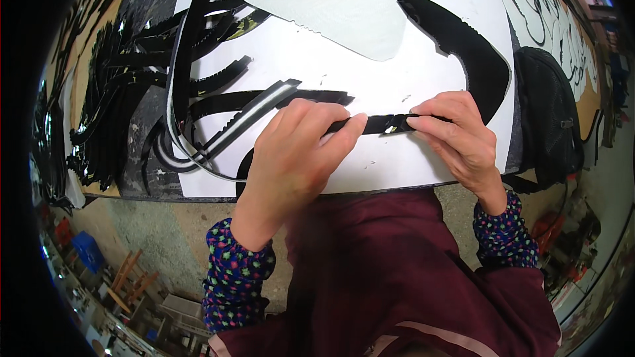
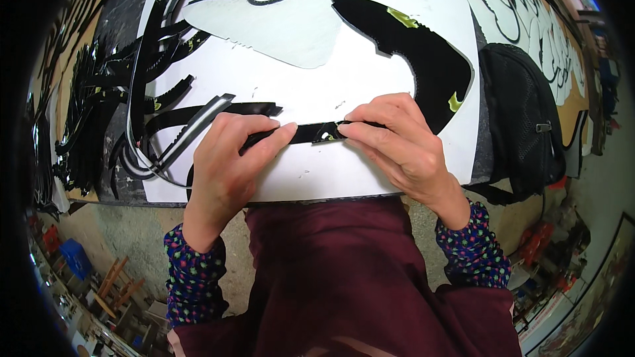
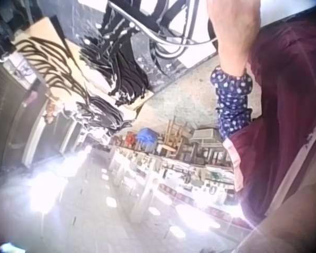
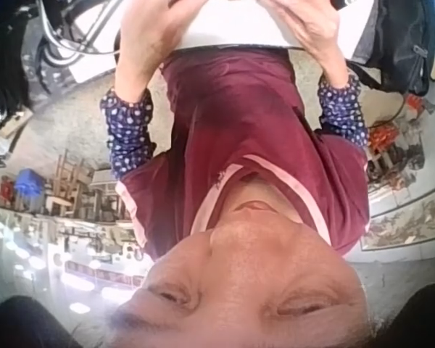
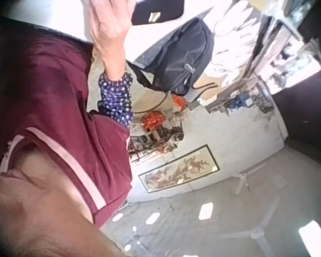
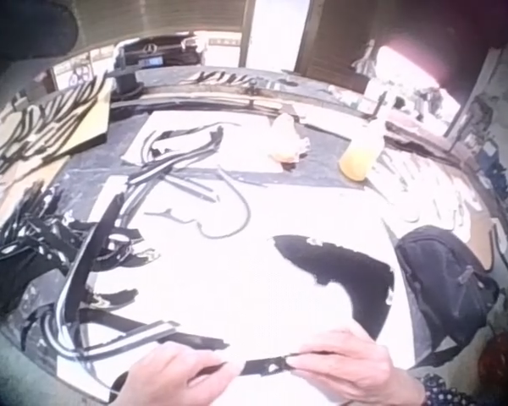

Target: Applying adhesive to black shoe straps and assembling them onto a shoe component.

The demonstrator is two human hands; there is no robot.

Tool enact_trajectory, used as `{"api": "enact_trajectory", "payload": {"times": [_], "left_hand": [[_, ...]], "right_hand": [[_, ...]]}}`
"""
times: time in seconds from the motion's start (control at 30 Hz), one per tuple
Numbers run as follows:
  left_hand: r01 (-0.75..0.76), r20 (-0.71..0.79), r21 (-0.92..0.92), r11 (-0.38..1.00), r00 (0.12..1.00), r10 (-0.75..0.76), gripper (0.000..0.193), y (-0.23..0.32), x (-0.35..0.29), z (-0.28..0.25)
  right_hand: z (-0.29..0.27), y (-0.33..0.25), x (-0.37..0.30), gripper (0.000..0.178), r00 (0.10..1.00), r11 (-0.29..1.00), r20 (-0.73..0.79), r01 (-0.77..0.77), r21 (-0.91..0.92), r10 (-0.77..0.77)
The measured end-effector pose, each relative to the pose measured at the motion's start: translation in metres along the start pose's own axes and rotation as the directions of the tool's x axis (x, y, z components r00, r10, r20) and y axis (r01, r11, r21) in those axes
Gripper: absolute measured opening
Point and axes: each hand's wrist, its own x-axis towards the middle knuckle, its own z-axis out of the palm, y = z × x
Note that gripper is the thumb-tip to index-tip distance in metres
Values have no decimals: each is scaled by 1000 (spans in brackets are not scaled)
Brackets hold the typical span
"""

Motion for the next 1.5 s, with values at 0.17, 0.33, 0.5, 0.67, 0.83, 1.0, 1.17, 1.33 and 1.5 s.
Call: {"api": "enact_trajectory", "payload": {"times": [0.17,0.33,0.5,0.67,0.83,1.0,1.17,1.33,1.5], "left_hand": [[-7,-17,9,1000,1000,7,33,0,-1,1],[13,-39,-2,1000,999,-13,31,1,2,1],[16,-72,-42,999,997,-19,30,1,0,1],[-1,-135,-54,999,991,-6,29,-2,-3,7],[-5,-141,-49,999,990,-2,28,-2,-7,7],[-4,-110,-41,999,994,0,29,-1,-4,6],[24,-92,-54,998,995,-28,32,3,0,1],[32,-86,-37,999,996,-35,30,4,4,1],[26,-60,-32,999,998,-28,26,6,5,1]], "right_hand": [[-2,0,0,27,999,999,-3,38,-38,-38],[-6,0,-1,26,999,998,3,51,31,-51],[-4,0,-3,23,998,998,11,61,29,-61],[-2,-1,-2,21,998,998,-6,60,-14,-60],[0,-3,-1,21,997,997,0,76,-26,-76],[0,0,-2,21,998,998,-6,66,-14,-66],[-3,0,-1,23,998,998,-12,60,-1,-60],[-4,1,-2,23,998,998,-41,58,20,-58],[-5,2,-4,22,998,997,-40,57,46,-55]]}}
